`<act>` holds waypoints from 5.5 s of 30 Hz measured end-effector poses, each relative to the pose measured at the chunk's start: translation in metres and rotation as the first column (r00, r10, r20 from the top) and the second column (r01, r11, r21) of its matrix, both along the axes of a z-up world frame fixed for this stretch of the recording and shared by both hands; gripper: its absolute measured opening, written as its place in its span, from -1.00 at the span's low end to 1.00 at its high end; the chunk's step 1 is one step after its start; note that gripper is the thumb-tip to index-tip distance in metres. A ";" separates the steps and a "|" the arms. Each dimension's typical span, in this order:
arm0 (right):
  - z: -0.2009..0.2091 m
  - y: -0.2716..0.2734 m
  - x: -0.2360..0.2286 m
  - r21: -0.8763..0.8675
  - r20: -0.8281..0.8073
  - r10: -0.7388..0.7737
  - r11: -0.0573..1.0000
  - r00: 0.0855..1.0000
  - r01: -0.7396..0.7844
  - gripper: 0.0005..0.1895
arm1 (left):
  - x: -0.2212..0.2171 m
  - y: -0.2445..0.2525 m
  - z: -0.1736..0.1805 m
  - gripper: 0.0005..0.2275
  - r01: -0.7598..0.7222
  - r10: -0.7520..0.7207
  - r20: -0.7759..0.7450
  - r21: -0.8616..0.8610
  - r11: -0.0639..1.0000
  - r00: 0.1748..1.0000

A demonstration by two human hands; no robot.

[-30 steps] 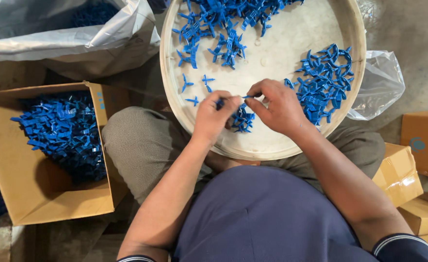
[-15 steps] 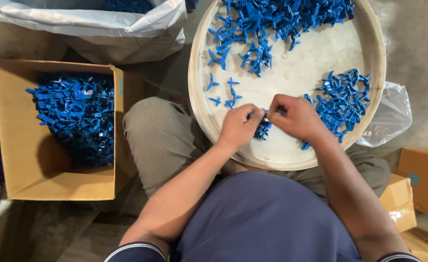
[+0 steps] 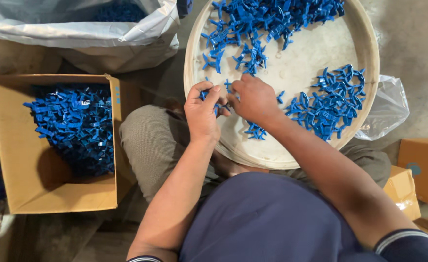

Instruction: The person sits on the floor and sorts small blue plastic clips from a white tray into a cardboard box. They pick up clips by hand, separate them, and place them into the box repeatedly.

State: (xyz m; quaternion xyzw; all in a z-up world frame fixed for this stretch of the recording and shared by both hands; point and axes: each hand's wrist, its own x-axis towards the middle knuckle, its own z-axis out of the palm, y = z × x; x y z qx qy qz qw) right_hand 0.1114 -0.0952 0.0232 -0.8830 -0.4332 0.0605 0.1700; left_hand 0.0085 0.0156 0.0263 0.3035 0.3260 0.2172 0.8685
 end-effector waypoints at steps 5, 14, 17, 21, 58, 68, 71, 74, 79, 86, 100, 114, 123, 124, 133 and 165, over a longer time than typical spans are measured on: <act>0.030 -0.027 0.015 0.023 -0.147 0.135 0.991 0.980 -0.133 -0.85 | -0.007 -0.005 -0.013 -0.79 0.284 -0.228 -0.294 0.164 0.945 0.928; 0.046 -0.076 0.002 0.023 -0.173 0.021 1.000 0.985 -0.017 -0.84 | -0.007 -0.036 -0.023 -0.83 0.393 -0.322 -0.266 0.806 0.442 0.909; 0.038 -0.097 0.007 -0.136 -0.069 -0.169 0.978 0.983 0.158 -0.84 | -0.013 -0.030 -0.021 -0.85 0.453 -0.358 -0.287 0.670 0.589 0.889; 0.039 -0.134 0.016 -0.129 0.088 -0.193 0.971 0.977 0.203 -0.72 | -0.013 -0.023 -0.020 -0.95 0.470 -0.472 0.073 0.040 0.882 0.879; 0.016 -0.110 -0.004 0.194 -0.877 -0.144 0.767 0.459 0.611 -0.80 | -0.016 -0.041 -0.027 -0.85 0.725 -0.712 0.160 -0.043 0.687 0.684; 0.037 -0.149 -0.011 0.012 0.049 -0.156 0.988 0.987 0.155 -0.68 | -0.015 -0.025 -0.016 -0.89 0.499 -0.428 0.362 -0.127 0.857 0.828; 0.028 -0.138 -0.038 -0.046 -0.120 -0.092 0.995 0.988 0.087 -0.64 | -0.014 -0.027 -0.012 -0.90 0.486 -0.411 0.355 -0.153 0.860 0.839; 0.018 -0.127 -0.053 -0.085 -0.146 -0.057 0.995 0.988 0.045 -0.63 | -0.014 -0.028 -0.013 -0.93 0.504 -0.424 0.403 -0.115 0.856 0.811; 0.014 -0.130 -0.045 -0.119 -0.258 -0.075 0.992 0.963 0.045 -0.79 | -0.015 -0.029 -0.021 -0.89 0.475 -0.439 0.305 -0.050 0.879 0.845; 0.011 -0.127 -0.049 0.004 -0.264 -0.062 0.998 0.962 0.066 -0.69 | -0.011 -0.030 -0.024 -0.90 0.454 -0.439 0.191 -0.040 0.890 0.878; -0.002 -0.147 -0.028 -0.231 -0.454 -0.330 0.941 0.828 0.248 -0.77 | -0.009 -0.028 -0.020 -0.88 0.422 -0.419 0.138 0.004 0.907 0.898; 0.058 -0.129 -0.026 0.061 -0.484 -0.234 0.952 0.843 0.299 -0.76 | -0.007 -0.041 -0.021 -0.81 0.534 -0.542 -0.059 -0.112 0.838 0.838; 0.053 -0.094 -0.034 -0.027 -0.597 -0.205 0.971 0.776 0.237 -0.80 | -0.012 -0.055 -0.051 -0.75 0.656 -0.638 -0.176 0.064 0.752 0.749; 0.053 -0.097 -0.032 -0.009 -0.616 -0.175 0.977 0.768 0.215 -0.81 | -0.014 -0.060 -0.057 -0.77 0.670 -0.636 -0.212 0.187 0.719 0.742; 0.074 -0.092 -0.031 0.178 -0.415 -0.065 0.972 0.907 0.151 -0.71 | -0.010 -0.051 -0.030 -0.68 0.514 -0.527 0.012 -0.237 0.824 0.850; 0.002 -0.037 0.018 0.120 -0.985 0.029 0.818 0.168 0.563 -0.77 | -0.006 0.012 -0.009 -0.81 0.096 -0.097 -0.010 -0.067 0.993 0.995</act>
